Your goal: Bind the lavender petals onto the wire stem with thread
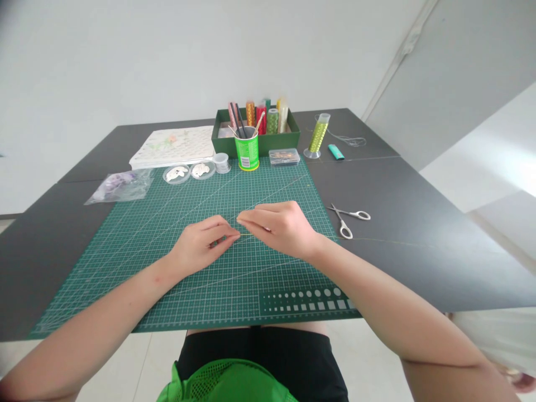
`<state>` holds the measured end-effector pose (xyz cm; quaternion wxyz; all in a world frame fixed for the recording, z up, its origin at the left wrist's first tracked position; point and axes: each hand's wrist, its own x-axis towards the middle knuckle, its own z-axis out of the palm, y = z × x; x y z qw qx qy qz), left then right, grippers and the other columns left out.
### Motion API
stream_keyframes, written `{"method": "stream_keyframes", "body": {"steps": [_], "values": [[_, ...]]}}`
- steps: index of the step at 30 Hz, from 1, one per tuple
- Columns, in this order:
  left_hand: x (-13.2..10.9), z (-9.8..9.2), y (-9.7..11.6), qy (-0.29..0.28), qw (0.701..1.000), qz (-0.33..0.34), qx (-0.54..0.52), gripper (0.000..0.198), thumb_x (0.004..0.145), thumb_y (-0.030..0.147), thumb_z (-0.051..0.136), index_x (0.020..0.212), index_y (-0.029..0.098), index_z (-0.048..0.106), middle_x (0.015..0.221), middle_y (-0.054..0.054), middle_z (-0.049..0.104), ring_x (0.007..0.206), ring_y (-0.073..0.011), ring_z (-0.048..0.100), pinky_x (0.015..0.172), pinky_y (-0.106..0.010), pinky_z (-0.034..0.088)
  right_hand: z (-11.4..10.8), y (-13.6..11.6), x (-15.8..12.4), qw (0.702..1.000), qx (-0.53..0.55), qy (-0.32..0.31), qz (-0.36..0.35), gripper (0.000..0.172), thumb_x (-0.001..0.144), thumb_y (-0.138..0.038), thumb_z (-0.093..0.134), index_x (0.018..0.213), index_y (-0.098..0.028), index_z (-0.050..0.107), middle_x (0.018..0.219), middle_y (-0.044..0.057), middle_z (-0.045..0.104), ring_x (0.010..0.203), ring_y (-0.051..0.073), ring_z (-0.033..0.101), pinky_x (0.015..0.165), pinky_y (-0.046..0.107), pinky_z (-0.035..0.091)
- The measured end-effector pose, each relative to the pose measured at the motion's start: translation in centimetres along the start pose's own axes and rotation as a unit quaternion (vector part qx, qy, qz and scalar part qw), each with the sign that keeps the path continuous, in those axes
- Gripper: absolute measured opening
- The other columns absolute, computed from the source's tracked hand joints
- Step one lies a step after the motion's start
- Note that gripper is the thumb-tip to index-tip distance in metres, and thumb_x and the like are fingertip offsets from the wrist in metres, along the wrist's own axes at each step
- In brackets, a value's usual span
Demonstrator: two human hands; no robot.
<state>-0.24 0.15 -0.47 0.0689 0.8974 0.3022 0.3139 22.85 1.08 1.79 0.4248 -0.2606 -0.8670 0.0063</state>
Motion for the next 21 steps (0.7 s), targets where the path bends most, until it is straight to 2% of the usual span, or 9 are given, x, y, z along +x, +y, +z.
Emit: {"method": "stream_keyframes", "body": {"steps": [3,6,8,11,14,21], "values": [[-0.1,-0.1,0.2,-0.004,0.999,0.031,0.014,0.018,0.102,0.021,0.056,0.093,0.017,0.071,0.087,-0.002,0.073,0.074,-0.0129,0.070,0.057,-0.021,0.050,0.1,0.3,0.1,0.998,0.021,0.003,0.055,0.020,0.099,-0.026,0.063,0.090,-0.019,0.079,0.068,0.000,0.074,0.053,0.009,0.059,0.051,0.022,0.043],[-0.1,-0.3,0.4,-0.009,0.999,0.046,0.013,0.018,0.102,0.020,0.057,0.092,0.018,0.072,0.087,-0.001,0.073,0.073,-0.0119,0.070,0.054,-0.020,0.048,0.1,0.6,0.2,0.993,0.048,-0.001,0.112,0.021,0.098,-0.032,0.065,0.088,-0.020,0.080,0.065,0.000,0.071,0.051,0.008,0.054,0.050,0.023,0.040],[-0.1,-0.4,0.5,-0.007,0.999,0.051,0.000,0.018,0.101,0.020,0.057,0.092,0.018,0.073,0.087,-0.001,0.073,0.072,-0.0109,0.070,0.055,-0.020,0.048,0.1,0.8,0.2,0.986,0.074,-0.012,0.151,0.021,0.096,-0.034,0.068,0.088,-0.019,0.081,0.058,-0.002,0.065,0.048,0.008,0.046,0.048,0.023,0.035],[-0.1,-0.6,0.7,0.003,0.998,0.057,-0.039,0.015,0.100,0.019,0.060,0.092,0.018,0.073,0.086,-0.001,0.073,0.071,-0.0100,0.069,0.057,-0.019,0.048,0.1,1.3,0.4,0.966,0.122,-0.050,0.222,0.019,0.091,-0.033,0.072,0.086,-0.018,0.082,0.048,-0.006,0.046,0.046,0.006,0.033,0.047,0.024,0.027],[-0.1,-0.6,0.9,0.016,0.995,0.052,-0.081,0.010,0.097,0.017,0.064,0.091,0.017,0.073,0.085,-0.002,0.072,0.069,-0.0093,0.067,0.058,-0.018,0.048,0.4,1.9,0.5,0.939,0.175,-0.091,0.283,0.019,0.088,-0.034,0.074,0.083,-0.017,0.081,0.048,-0.009,0.031,0.048,0.006,0.025,0.049,0.025,0.023],[0.2,-0.9,1.2,0.077,0.986,0.061,-0.137,0.005,0.093,0.014,0.070,0.091,0.017,0.071,0.082,-0.001,0.070,0.068,-0.0085,0.064,0.057,-0.017,0.049,1.6,2.5,0.4,0.892,0.270,-0.139,0.336,0.027,0.084,-0.041,0.074,0.084,-0.015,0.079,0.051,-0.010,0.024,0.050,0.007,0.022,0.050,0.026,0.019]]}}
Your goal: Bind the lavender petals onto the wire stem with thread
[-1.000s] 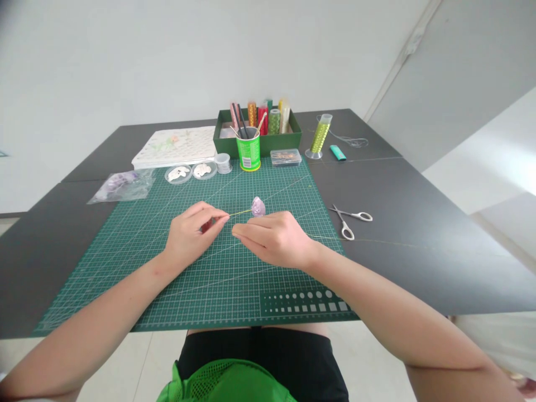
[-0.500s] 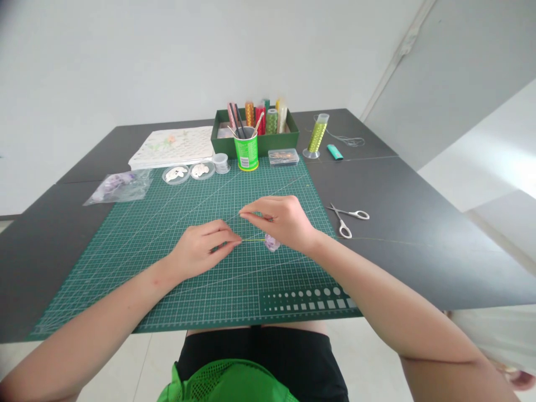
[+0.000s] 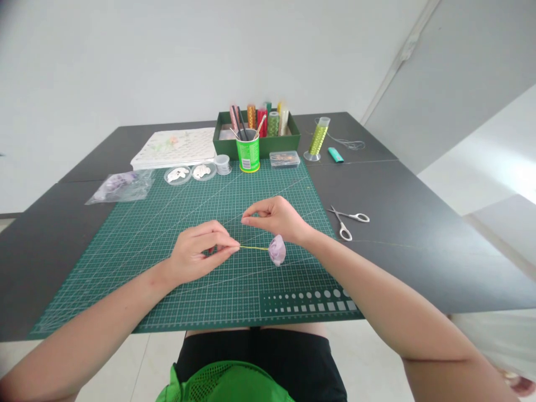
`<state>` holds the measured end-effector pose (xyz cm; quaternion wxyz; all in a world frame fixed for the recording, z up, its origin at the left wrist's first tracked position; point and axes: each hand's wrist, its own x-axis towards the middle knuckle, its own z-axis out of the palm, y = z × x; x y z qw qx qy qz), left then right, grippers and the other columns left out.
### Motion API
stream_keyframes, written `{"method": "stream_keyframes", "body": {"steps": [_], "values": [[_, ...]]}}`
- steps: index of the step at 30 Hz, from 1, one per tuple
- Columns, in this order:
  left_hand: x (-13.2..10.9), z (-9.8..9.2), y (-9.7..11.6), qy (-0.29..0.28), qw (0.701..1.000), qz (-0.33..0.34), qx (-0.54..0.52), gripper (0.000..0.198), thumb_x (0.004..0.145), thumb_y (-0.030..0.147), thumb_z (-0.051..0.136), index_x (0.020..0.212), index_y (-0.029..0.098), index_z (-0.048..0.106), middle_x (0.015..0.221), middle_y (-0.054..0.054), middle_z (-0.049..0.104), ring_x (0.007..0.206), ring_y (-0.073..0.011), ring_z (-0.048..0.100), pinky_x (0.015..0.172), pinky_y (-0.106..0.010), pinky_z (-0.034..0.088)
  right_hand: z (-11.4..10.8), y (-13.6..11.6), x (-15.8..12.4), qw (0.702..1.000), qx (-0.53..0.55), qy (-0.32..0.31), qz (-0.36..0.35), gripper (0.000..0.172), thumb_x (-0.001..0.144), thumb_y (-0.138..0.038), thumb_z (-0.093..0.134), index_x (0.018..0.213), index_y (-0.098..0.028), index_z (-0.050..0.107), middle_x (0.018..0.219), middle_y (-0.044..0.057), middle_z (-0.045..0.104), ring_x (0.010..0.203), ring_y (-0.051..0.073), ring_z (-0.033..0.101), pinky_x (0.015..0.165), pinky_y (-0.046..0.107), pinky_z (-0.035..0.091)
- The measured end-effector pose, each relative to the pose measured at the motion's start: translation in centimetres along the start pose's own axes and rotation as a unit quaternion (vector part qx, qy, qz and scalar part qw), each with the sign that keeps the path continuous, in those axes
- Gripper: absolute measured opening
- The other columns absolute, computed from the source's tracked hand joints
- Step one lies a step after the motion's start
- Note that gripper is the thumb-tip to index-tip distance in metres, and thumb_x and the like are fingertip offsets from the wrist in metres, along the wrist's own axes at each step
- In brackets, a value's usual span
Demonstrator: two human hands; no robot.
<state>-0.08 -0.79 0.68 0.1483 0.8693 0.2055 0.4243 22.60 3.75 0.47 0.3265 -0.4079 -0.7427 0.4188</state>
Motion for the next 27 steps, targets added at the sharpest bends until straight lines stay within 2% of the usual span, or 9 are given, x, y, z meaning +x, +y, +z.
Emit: {"method": "stream_keyframes", "body": {"steps": [6,10,14,16,21,27], "values": [[0.0,0.0,0.3,0.063,0.997,0.009,0.052,0.007,0.092,0.010,0.069,0.094,0.017,0.067,0.079,0.000,0.065,0.064,-0.0075,0.059,0.056,-0.017,0.048,0.7,0.1,-0.1,0.997,0.047,-0.046,0.039,0.032,0.083,-0.046,0.071,0.080,-0.014,0.076,0.051,-0.010,0.026,0.049,0.006,0.021,0.049,0.026,0.016],[-0.3,-0.2,-0.5,0.113,0.984,0.003,0.139,0.008,0.093,0.011,0.068,0.097,0.017,0.065,0.081,0.000,0.066,0.066,-0.0082,0.059,0.057,-0.018,0.047,1.1,0.0,-0.3,0.997,0.056,-0.056,0.025,0.034,0.081,-0.048,0.074,0.076,-0.015,0.074,0.054,-0.006,0.039,0.053,0.008,0.031,0.051,0.026,0.024],[-0.3,-0.7,-1.7,0.135,0.961,-0.010,0.242,0.006,0.095,0.012,0.066,0.098,0.017,0.067,0.086,-0.001,0.068,0.067,-0.0084,0.061,0.059,-0.019,0.047,2.0,-0.3,-0.9,0.997,0.042,-0.059,0.012,0.028,0.086,-0.042,0.070,0.080,-0.015,0.077,0.051,-0.008,0.031,0.051,0.007,0.026,0.050,0.025,0.023],[-0.3,-0.9,-2.2,0.135,0.952,-0.021,0.275,0.007,0.096,0.013,0.065,0.101,0.016,0.068,0.088,-0.002,0.069,0.066,-0.0084,0.062,0.059,-0.019,0.047,2.4,-0.6,-1.3,0.998,0.030,-0.054,-0.003,0.026,0.089,-0.039,0.068,0.083,-0.015,0.078,0.052,-0.008,0.032,0.050,0.007,0.026,0.050,0.025,0.024],[-0.2,-0.6,-2.4,0.135,0.946,-0.064,0.288,0.015,0.100,0.019,0.061,0.110,0.015,0.072,0.087,-0.002,0.069,0.063,-0.0086,0.060,0.059,-0.021,0.046,2.8,-1.2,-2.1,0.994,-0.041,-0.018,-0.100,0.023,0.095,-0.030,0.063,0.086,-0.014,0.078,0.061,-0.002,0.058,0.054,0.008,0.043,0.052,0.022,0.035],[0.0,-0.2,-2.8,0.170,0.945,-0.185,0.208,0.016,0.097,0.020,0.062,0.101,0.019,0.077,0.083,0.000,0.065,0.066,-0.0107,0.057,0.064,-0.024,0.047,2.6,-1.3,-2.8,0.957,-0.137,-0.021,-0.255,0.027,0.103,-0.023,0.053,0.089,-0.015,0.075,0.076,0.002,0.073,0.066,0.010,0.064,0.062,0.020,0.046]]}}
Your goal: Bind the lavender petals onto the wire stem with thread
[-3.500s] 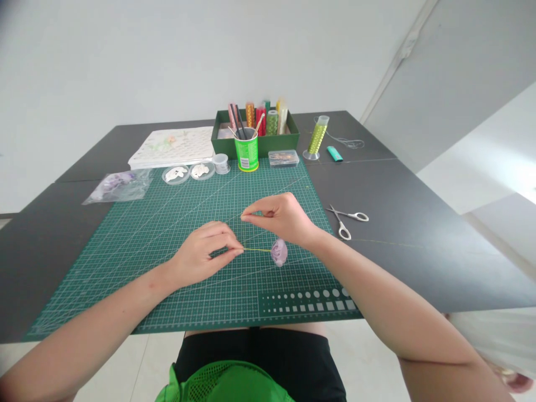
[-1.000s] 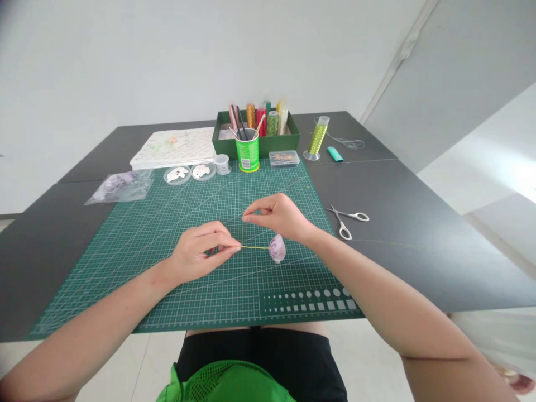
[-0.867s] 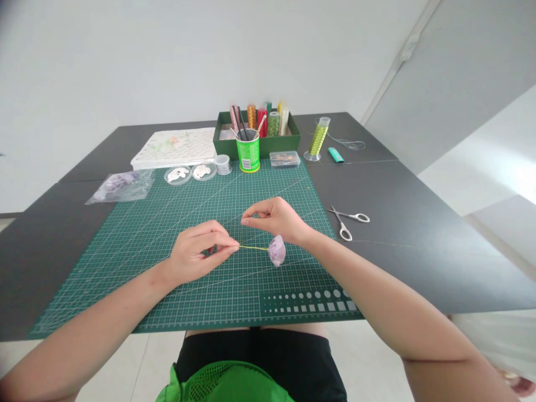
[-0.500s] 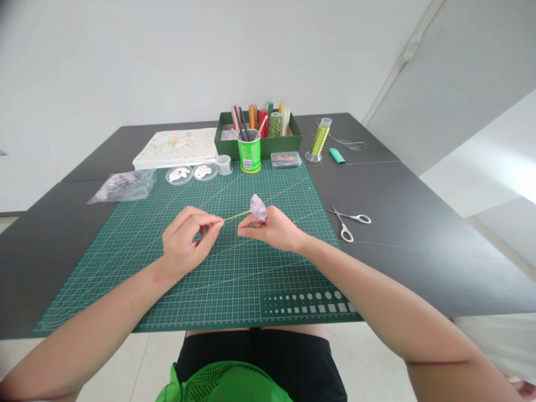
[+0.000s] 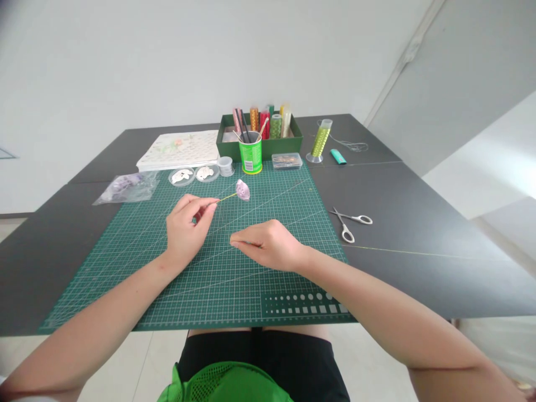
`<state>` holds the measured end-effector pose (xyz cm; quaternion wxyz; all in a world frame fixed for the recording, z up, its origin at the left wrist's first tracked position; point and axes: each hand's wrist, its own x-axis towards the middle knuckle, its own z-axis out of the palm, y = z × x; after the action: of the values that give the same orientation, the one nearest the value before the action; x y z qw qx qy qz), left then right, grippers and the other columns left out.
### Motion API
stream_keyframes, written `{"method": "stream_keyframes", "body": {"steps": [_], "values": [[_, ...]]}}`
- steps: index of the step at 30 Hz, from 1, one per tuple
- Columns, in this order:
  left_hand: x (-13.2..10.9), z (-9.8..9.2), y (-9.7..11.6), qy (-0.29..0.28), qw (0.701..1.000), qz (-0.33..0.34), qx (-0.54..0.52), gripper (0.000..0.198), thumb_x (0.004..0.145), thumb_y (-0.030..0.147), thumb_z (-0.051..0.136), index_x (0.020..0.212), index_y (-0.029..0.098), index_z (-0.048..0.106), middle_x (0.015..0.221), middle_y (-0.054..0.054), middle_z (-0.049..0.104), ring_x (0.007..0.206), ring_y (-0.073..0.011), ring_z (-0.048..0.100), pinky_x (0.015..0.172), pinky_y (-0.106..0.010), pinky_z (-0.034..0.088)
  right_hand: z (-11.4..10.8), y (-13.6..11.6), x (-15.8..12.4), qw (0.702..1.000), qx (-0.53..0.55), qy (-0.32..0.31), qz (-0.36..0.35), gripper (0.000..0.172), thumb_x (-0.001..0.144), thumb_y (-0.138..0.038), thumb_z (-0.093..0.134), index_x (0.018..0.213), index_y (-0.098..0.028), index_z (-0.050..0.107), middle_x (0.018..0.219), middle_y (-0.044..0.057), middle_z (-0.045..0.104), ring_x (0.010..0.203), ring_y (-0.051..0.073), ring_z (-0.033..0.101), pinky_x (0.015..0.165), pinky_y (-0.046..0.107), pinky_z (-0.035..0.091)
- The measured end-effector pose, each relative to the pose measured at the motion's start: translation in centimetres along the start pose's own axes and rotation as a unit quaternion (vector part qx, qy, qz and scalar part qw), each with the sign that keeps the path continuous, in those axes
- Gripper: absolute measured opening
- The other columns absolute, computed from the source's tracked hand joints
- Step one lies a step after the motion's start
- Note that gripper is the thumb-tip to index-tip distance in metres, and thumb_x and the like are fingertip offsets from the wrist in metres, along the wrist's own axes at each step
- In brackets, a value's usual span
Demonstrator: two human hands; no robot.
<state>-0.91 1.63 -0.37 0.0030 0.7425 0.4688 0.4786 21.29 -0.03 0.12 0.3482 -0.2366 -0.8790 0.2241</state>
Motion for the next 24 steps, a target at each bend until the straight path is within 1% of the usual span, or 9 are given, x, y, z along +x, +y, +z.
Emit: {"method": "stream_keyframes", "body": {"steps": [5,8,10,12,15,18,20,22,24], "values": [[0.6,0.5,-1.4,-0.044,0.963,-0.205,-0.171,0.016,0.092,0.028,0.065,0.094,0.020,0.079,0.071,0.001,0.059,0.061,-0.0111,0.051,0.058,-0.024,0.042,-0.7,0.1,0.1,0.990,-0.112,-0.081,-0.006,0.036,0.107,-0.026,0.043,0.092,-0.015,0.074,0.077,0.005,0.070,0.067,0.014,0.063,0.061,0.026,0.047],[1.0,0.7,-1.9,-0.058,0.876,-0.346,-0.333,0.018,0.087,0.033,0.071,0.093,0.019,0.078,0.058,0.004,0.048,0.052,-0.0087,0.042,0.049,-0.021,0.033,-0.8,0.7,0.5,0.972,-0.210,-0.062,0.091,0.038,0.106,-0.028,0.041,0.096,-0.015,0.075,0.112,0.016,0.070,0.103,0.027,0.066,0.088,0.043,0.054],[1.0,0.7,-1.9,-0.066,0.813,-0.402,-0.415,0.019,0.081,0.035,0.078,0.089,0.018,0.077,0.059,0.005,0.047,0.051,-0.0066,0.039,0.047,-0.018,0.030,-0.6,1.2,0.5,0.960,-0.238,-0.039,0.143,0.036,0.106,-0.034,0.044,0.121,-0.015,0.072,0.143,0.021,0.057,0.133,0.037,0.053,0.107,0.060,0.045],[0.9,0.8,-1.4,-0.080,0.763,-0.433,-0.473,0.023,0.075,0.035,0.084,0.087,0.017,0.077,0.062,0.005,0.048,0.051,-0.0048,0.038,0.046,-0.016,0.030,-0.2,1.5,0.5,0.960,-0.211,-0.026,0.180,0.047,0.105,-0.041,0.045,0.143,-0.018,0.058,0.157,0.021,0.044,0.146,0.040,0.040,0.116,0.066,0.035],[0.4,1.0,-0.5,-0.112,0.713,-0.454,-0.522,0.027,0.072,0.034,0.088,0.090,0.017,0.078,0.061,0.006,0.046,0.051,-0.0038,0.037,0.046,-0.014,0.031,0.6,1.5,0.4,0.976,-0.086,-0.009,0.201,0.057,0.104,-0.050,0.043,0.155,-0.025,0.042,0.163,0.016,0.038,0.153,0.035,0.031,0.123,0.064,0.028],[-0.3,1.4,0.4,-0.136,0.702,-0.451,-0.534,0.028,0.073,0.037,0.088,0.092,0.018,0.078,0.060,0.006,0.046,0.051,-0.0043,0.037,0.046,-0.015,0.030,1.7,1.2,0.4,0.974,0.097,0.011,0.205,0.061,0.102,-0.054,0.047,0.156,-0.026,0.039,0.163,0.013,0.038,0.154,0.030,0.032,0.126,0.058,0.029],[-0.8,1.6,1.0,-0.149,0.715,-0.433,-0.528,0.028,0.075,0.039,0.086,0.092,0.019,0.079,0.059,0.006,0.047,0.051,-0.0050,0.036,0.048,-0.017,0.030,2.5,1.1,0.6,0.950,0.222,0.027,0.217,0.060,0.101,-0.052,0.050,0.154,-0.026,0.041,0.160,0.012,0.043,0.148,0.027,0.042,0.123,0.053,0.037],[-1.2,1.7,1.7,-0.158,0.745,-0.401,-0.509,0.025,0.079,0.041,0.083,0.091,0.019,0.079,0.056,0.006,0.046,0.051,-0.0061,0.036,0.050,-0.019,0.030,3.2,0.9,0.8,0.918,0.314,0.051,0.235,0.058,0.099,-0.051,0.054,0.151,-0.028,0.043,0.151,0.011,0.053,0.133,0.025,0.057,0.113,0.048,0.050],[-1.6,1.7,2.4,-0.149,0.773,-0.379,-0.487,0.024,0.081,0.042,0.081,0.088,0.020,0.078,0.057,0.006,0.049,0.051,-0.0069,0.036,0.049,-0.021,0.029,3.5,0.6,1.1,0.890,0.366,0.081,0.261,0.059,0.096,-0.051,0.059,0.149,-0.028,0.044,0.136,0.011,0.061,0.108,0.021,0.068,0.089,0.039,0.063]]}}
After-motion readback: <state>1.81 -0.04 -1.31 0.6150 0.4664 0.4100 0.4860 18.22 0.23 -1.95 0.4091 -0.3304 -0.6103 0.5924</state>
